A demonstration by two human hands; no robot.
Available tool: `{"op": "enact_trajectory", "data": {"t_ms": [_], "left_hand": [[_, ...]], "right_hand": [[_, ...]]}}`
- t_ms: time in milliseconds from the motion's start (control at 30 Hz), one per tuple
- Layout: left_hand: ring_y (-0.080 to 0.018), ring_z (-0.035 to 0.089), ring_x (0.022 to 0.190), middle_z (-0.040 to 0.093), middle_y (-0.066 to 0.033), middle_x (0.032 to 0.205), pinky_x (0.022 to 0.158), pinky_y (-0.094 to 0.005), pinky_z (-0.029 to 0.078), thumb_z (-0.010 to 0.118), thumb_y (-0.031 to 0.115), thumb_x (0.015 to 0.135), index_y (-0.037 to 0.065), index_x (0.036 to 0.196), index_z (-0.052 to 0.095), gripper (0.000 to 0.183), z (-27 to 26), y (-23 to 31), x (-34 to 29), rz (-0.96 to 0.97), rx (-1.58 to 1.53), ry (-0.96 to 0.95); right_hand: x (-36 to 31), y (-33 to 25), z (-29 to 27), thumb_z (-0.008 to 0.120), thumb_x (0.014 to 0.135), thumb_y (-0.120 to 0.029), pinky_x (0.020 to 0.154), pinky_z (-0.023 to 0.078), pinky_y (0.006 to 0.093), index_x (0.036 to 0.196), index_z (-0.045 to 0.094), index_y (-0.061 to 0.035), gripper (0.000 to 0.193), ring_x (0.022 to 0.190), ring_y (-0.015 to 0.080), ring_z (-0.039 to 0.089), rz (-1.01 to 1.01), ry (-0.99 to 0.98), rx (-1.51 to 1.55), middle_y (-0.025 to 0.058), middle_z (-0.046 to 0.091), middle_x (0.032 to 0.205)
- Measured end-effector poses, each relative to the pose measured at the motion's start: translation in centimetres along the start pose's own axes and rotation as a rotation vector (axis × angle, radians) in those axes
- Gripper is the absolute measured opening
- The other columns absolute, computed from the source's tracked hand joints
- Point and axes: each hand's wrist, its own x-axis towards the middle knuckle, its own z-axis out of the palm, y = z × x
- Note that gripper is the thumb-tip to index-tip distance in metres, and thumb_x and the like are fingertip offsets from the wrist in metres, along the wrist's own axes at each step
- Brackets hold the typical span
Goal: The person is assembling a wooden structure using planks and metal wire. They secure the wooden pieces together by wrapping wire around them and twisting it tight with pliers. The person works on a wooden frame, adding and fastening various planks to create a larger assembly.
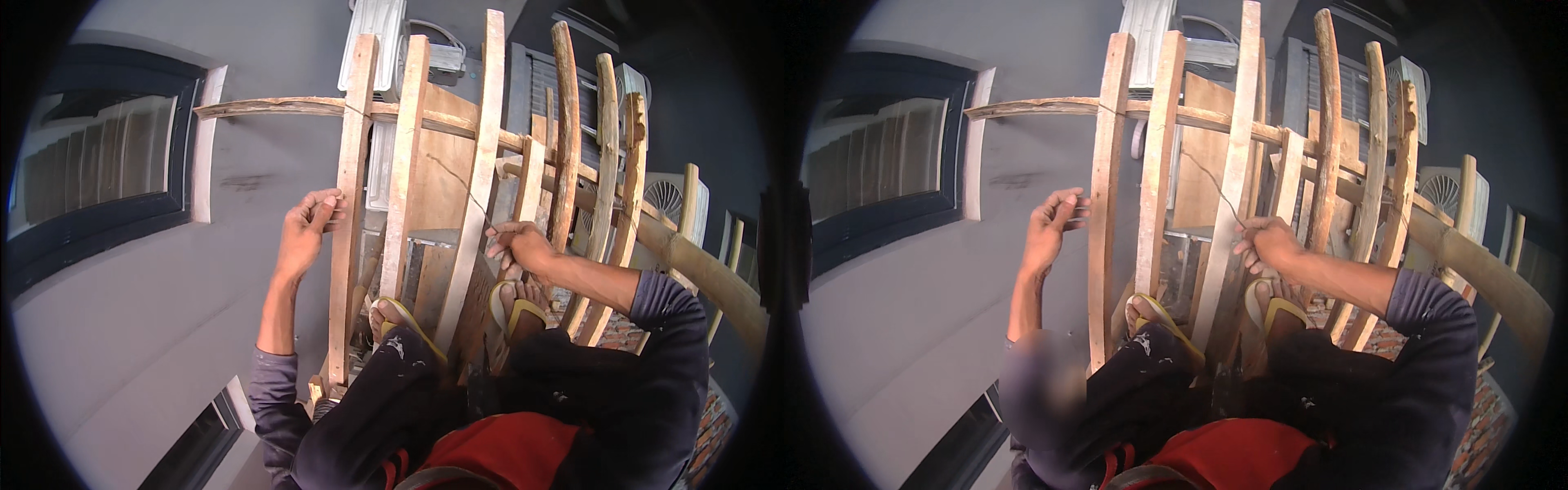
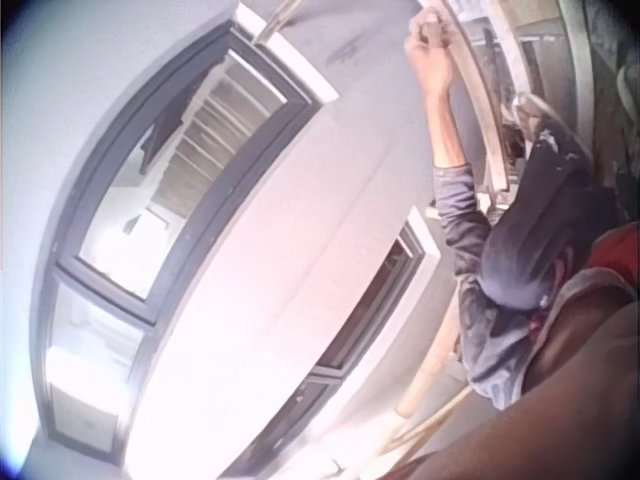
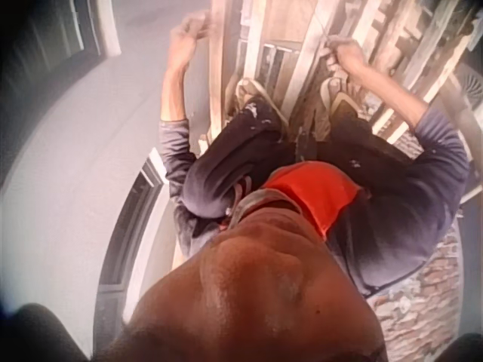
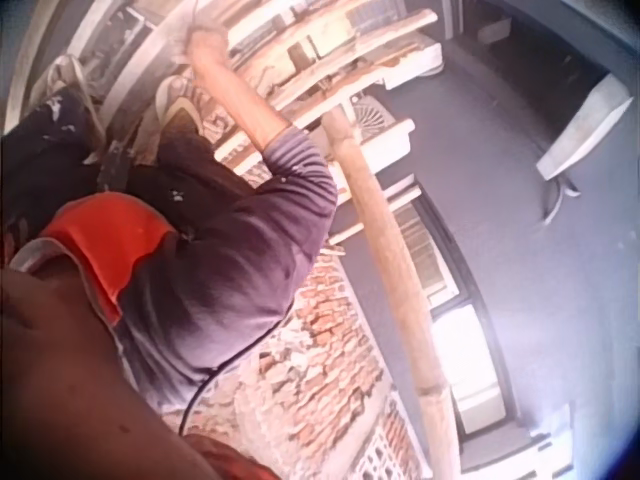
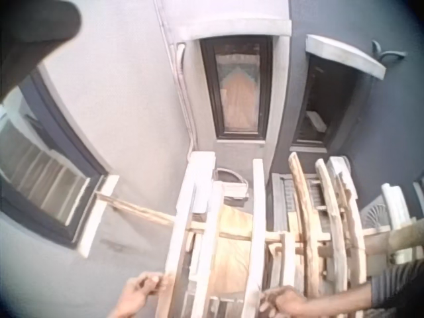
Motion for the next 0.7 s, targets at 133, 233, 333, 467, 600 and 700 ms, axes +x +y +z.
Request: {"op": "enact_trajectory", "data": {"t_ms": [133, 233, 333, 467, 600, 700], "left_hand": [[-0.0141, 0.059, 0.087, 0.065, -0.009, 0.097, 0.08, -0.0283, 0.048, 0.052, 0.026, 0.094, -0.001, 0.112, 0.058, 0.033, 1.1, 0.4, 1.5, 0.042, 0.083, -0.061], [-0.023, 0.059, 0.098, 0.063, -0.016, 0.105, 0.086, -0.0359, 0.047, 0.055, 0.03, 0.092, -0.002, 0.115, 0.055, 0.039, 3.8, -3.3, 1.9, 0.1, 0.218, -0.083], [-0.0296, 0.052, 0.113, 0.054, -0.0209, 0.122, 0.096, -0.0394, 0.041, 0.054, 0.037, 0.091, -0.003, 0.122, 0.049, 0.051, 7.1, -8.1, 1.2, 0.047, 0.334, -0.045], [-0.028, 0.05, 0.116, 0.049, -0.0217, 0.127, 0.098, -0.0366, 0.039, 0.038, 0.052, 0.093, -0.004, 0.13, 0.042, 0.067, 9.9, -15.1, 2.9, -0.112, 0.329, 0.053], [-0.026, 0.058, 0.105, 0.058, -0.0185, 0.116, 0.091, -0.0352, 0.044, 0.023, 0.068, 0.089, -0.002, 0.128, 0.046, 0.083, 9.6, -20.1, 5.0, -0.414, -0.485, -0.144], [-0.0228, 0.063, 0.088, 0.063, -0.0185, 0.103, 0.082, -0.034, 0.049, 0.023, 0.069, 0.088, -0.003, 0.122, 0.051, 0.085, 10.4, -19.4, 4.0, -0.474, -0.457, -0.214]], "right_hand": [[1.1, -0.7, -0.6, 0.038, 0.091, -0.009, 0.046, 0.04, 0.025, 0.106, 0.054, 0.0009, 0.024, 0.054, 0.0112, 0.05, -0.038, 0.074, -0.074, 0.0066, 0.061, 0.077], [0.4, -2.1, -1.5, 0.037, 0.089, -0.008, 0.058, 0.043, 0.0289, 0.099, 0.055, -0.0008, 0.022, 0.06, 0.0123, 0.05, -0.048, 0.127, -0.222, 0.0062, 0.06, 0.073], [-1.7, -4.4, -4.8, 0.038, 0.089, -0.012, 0.063, 0.042, 0.031, 0.101, 0.055, -0.003, 0.023, 0.062, 0.012, 0.049, -0.157, 0.066, -0.512, 0.0058, 0.06, 0.071], [-5.1, -5.1, -9.1, 0.041, 0.093, -0.02, 0.063, 0.041, 0.0297, 0.099, 0.054, -0.005, 0.022, 0.063, 0.0116, 0.048, -0.194, 0.117, -0.603, 0.0048, 0.059, 0.069], [-6.7, -4.0, -11.4, 0.039, 0.095, -0.019, 0.06, 0.04, 0.0295, 0.095, 0.053, -0.006, 0.02, 0.059, 0.0113, 0.046, -0.256, 0.111, -0.58, 0.0027, 0.057, 0.067], [-5.4, -2.9, -11.1, 0.041, 0.095, -0.017, 0.052, 0.036, 0.0258, 0.098, 0.055, -0.0074, 0.017, 0.055, 0.0081, 0.043, -0.27, 0.111, -0.353, 0.0016, 0.057, 0.066]]}}
